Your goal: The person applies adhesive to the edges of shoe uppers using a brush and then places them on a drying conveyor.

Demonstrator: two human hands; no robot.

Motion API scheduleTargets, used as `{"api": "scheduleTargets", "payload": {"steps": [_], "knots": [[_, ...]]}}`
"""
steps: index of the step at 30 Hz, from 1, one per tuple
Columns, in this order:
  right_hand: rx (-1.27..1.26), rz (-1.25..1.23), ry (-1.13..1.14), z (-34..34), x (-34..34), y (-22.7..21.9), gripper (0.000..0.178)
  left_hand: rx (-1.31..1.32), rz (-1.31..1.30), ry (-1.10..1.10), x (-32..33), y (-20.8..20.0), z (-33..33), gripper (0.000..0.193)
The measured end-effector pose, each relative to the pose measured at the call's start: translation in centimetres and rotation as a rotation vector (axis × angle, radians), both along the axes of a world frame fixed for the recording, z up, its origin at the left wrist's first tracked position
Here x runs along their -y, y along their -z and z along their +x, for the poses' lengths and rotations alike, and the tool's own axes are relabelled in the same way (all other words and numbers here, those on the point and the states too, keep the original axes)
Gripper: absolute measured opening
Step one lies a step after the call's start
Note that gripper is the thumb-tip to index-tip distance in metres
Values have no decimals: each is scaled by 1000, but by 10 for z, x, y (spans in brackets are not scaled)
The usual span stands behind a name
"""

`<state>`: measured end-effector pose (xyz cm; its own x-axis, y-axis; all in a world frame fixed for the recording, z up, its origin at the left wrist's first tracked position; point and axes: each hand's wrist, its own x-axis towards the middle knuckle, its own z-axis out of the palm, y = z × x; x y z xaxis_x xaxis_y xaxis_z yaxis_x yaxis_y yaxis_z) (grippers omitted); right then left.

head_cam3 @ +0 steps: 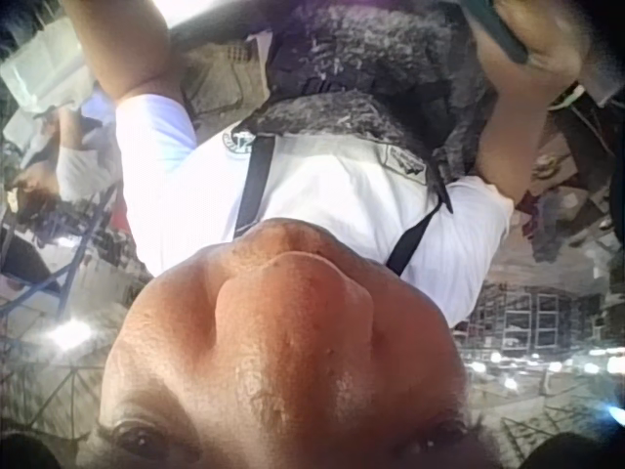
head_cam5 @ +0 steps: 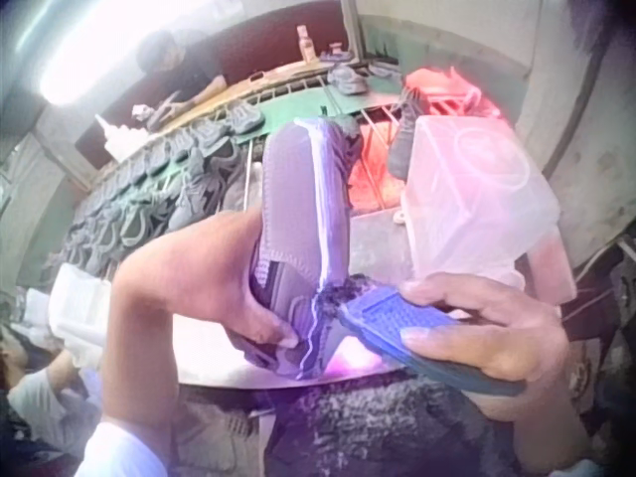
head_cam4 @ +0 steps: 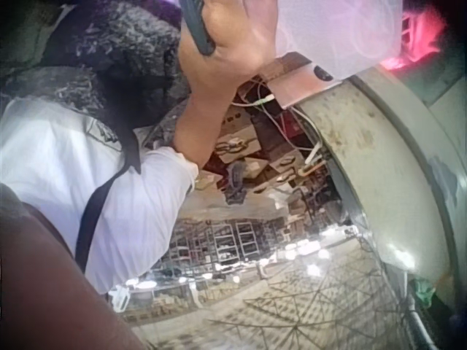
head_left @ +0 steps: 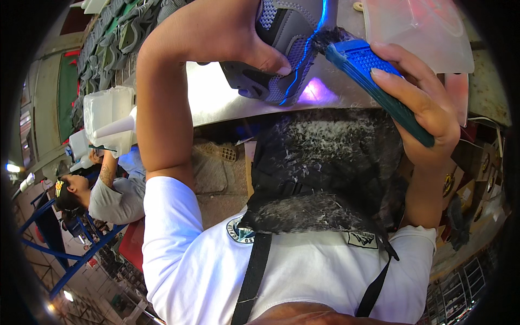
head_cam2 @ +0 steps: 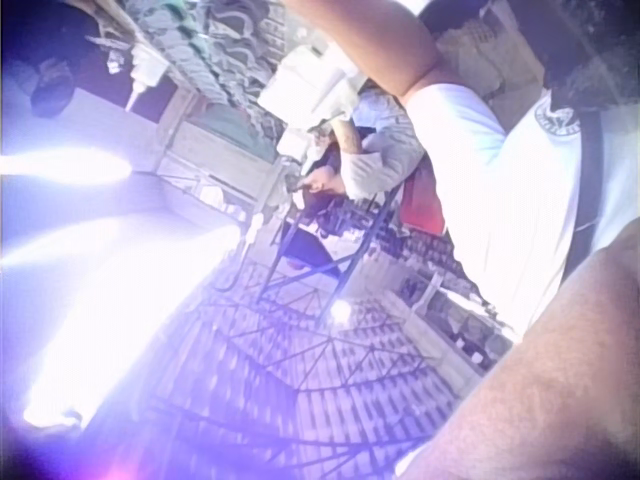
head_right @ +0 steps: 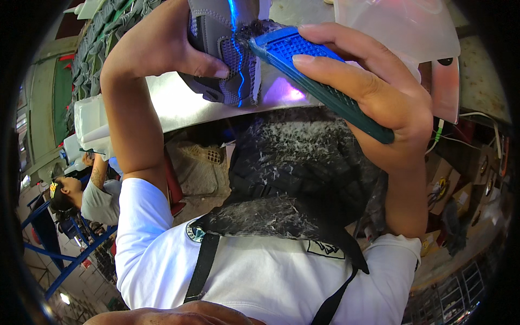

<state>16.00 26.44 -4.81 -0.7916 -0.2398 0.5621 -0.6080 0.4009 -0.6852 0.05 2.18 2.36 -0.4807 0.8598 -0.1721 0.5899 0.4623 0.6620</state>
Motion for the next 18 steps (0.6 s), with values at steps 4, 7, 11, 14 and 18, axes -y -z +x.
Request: {"api": "scheduleTargets", "payload": {"steps": [4,7,11,14,18], "knots": [[-28,51,-16,-4,4,2,33,-31,-40,-41,5,7,0,98],[-28,69,-20,-6,7,6,34,70,-47,-155,3,8,0,99],[-14,93,33,-5,13,15,35,95,1,-128,15,24,-11,100],[13,98,79,0,20,22,36,105,77,-100,19,30,-13,100],[3,53,85,-1,26,31,36,34,85,-90,19,25,-6,101]]}}
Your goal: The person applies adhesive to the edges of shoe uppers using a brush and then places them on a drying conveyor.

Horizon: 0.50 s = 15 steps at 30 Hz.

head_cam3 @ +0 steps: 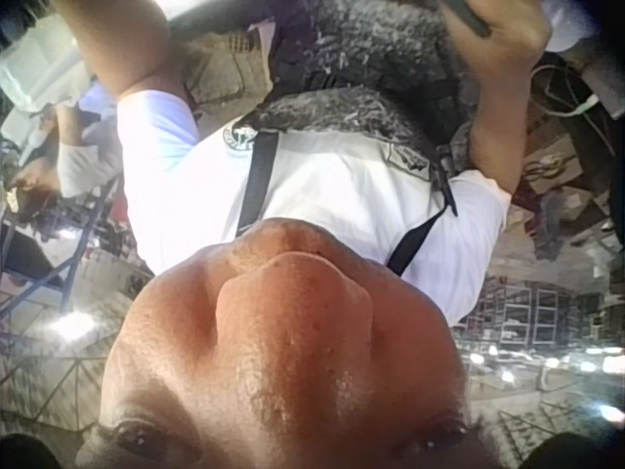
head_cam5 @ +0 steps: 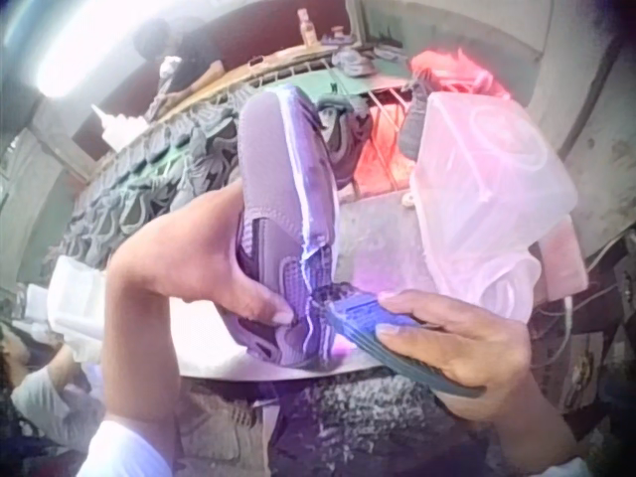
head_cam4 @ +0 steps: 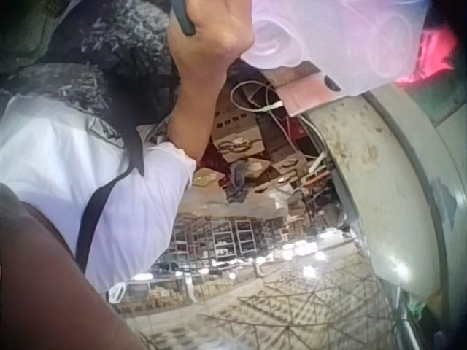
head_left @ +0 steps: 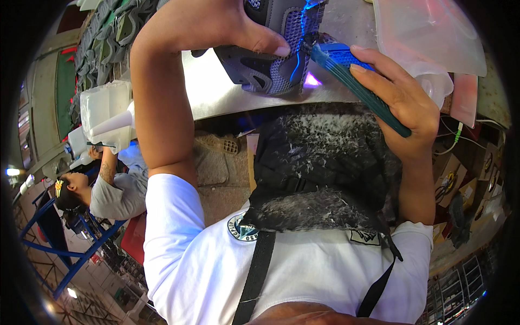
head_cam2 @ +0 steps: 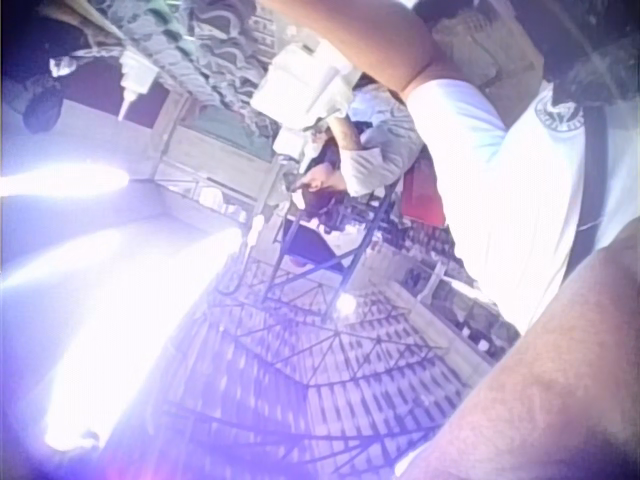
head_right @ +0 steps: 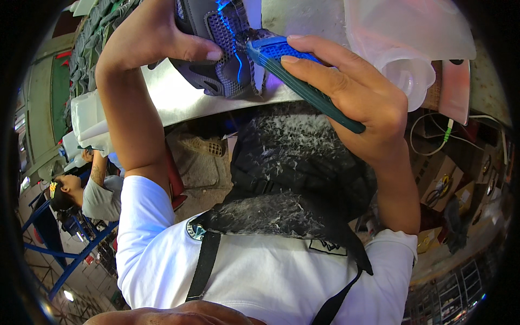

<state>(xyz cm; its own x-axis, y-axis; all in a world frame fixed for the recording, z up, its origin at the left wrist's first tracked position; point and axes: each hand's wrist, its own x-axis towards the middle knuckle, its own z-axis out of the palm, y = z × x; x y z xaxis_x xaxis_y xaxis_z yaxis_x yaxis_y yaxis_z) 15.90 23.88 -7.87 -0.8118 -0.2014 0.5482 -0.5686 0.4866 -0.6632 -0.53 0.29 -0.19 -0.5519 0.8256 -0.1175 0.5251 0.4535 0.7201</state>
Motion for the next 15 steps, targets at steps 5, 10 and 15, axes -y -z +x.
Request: {"api": "scheduleTargets", "payload": {"steps": [5,10,15], "knots": [[34,35,-47,0,2,-3,37,126,68,-35,8,17,-13,101],[218,-93,-74,6,-6,4,34,183,57,-58,9,14,-12,102],[307,-665,-66,1,6,13,29,177,34,-66,5,6,-9,102]]}}
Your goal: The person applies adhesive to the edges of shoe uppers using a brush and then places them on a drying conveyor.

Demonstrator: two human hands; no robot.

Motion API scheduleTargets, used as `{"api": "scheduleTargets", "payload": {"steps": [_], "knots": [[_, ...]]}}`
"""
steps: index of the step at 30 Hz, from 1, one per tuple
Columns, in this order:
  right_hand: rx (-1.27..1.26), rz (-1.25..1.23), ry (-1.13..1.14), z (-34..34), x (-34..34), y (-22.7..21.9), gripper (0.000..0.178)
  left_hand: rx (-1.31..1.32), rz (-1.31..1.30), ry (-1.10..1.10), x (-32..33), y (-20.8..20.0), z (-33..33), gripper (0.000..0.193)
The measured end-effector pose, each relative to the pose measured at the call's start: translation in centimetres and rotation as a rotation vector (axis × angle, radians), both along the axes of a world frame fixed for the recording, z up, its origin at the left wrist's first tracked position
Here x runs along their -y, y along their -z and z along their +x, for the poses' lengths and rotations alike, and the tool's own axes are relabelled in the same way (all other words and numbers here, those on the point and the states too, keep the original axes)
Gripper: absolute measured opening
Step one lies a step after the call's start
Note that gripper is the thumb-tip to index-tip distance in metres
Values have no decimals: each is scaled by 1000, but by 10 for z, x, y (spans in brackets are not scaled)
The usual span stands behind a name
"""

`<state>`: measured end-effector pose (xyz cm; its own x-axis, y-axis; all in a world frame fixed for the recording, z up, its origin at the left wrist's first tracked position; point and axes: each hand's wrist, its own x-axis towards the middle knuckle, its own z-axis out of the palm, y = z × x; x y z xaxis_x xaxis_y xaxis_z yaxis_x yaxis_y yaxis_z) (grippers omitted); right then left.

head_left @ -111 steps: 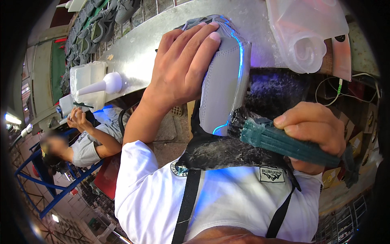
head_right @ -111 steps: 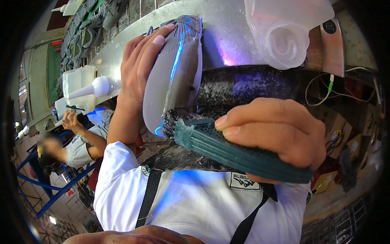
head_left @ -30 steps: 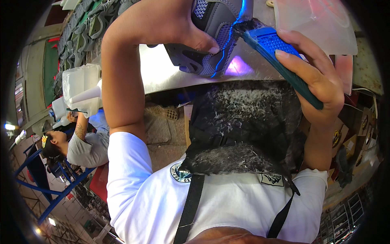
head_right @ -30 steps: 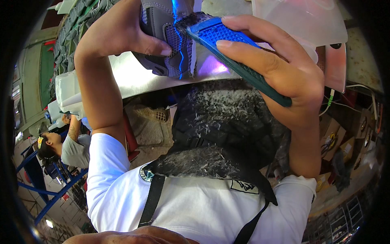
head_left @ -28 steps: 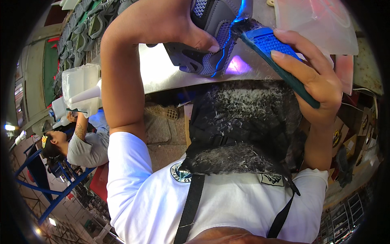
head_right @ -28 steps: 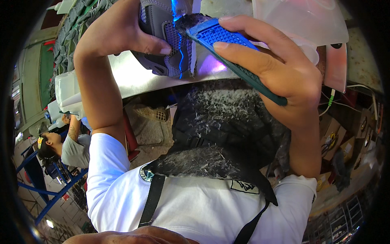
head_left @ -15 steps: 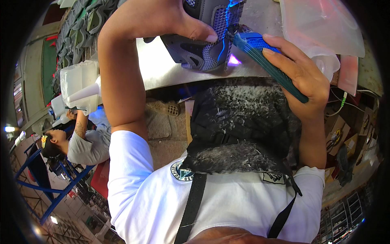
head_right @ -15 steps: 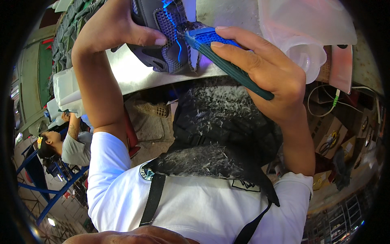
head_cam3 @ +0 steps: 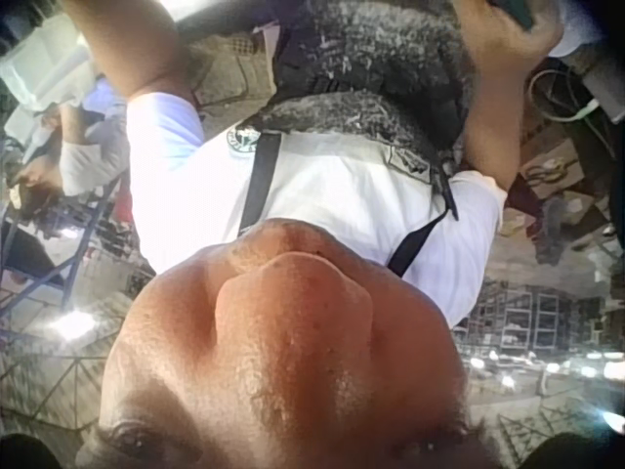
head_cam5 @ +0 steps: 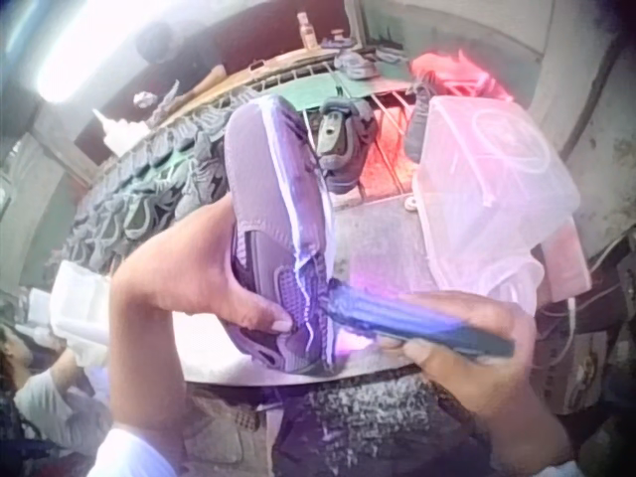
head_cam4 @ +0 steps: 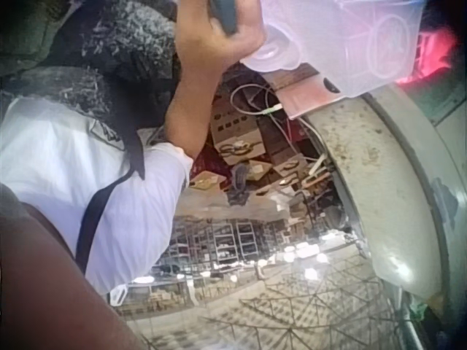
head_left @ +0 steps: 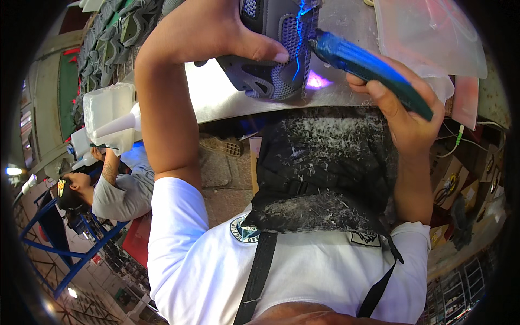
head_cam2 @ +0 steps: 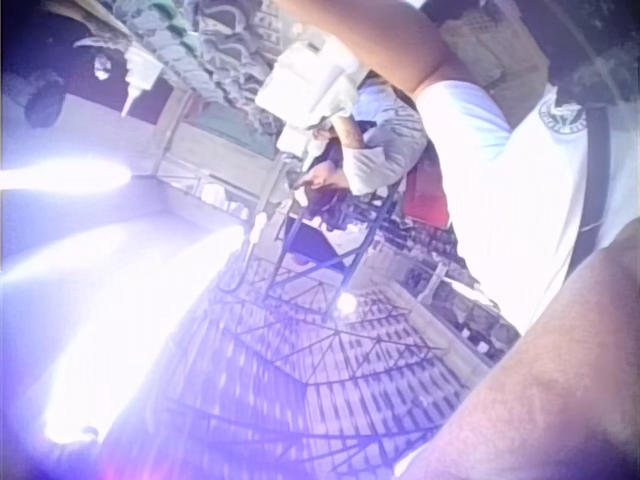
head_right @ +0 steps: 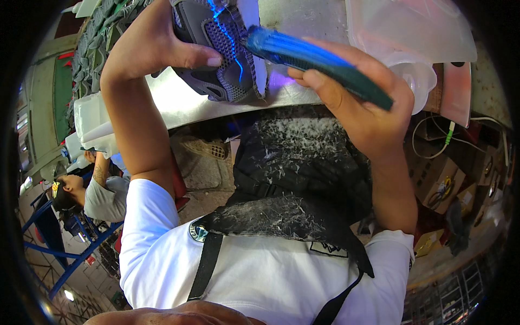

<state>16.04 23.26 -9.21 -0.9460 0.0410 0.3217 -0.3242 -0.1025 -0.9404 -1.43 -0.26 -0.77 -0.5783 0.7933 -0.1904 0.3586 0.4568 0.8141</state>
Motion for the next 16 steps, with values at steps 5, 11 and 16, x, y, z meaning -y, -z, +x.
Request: {"api": "scheduleTargets", "payload": {"steps": [5,11,16], "knots": [[-5,-264,47,-7,19,0,27,-128,43,13,4,6,6,101],[-73,-191,121,-9,35,-5,30,-341,-125,38,5,-11,26,99],[-45,-298,263,8,17,-12,33,-112,106,-112,21,28,28,91]]}}
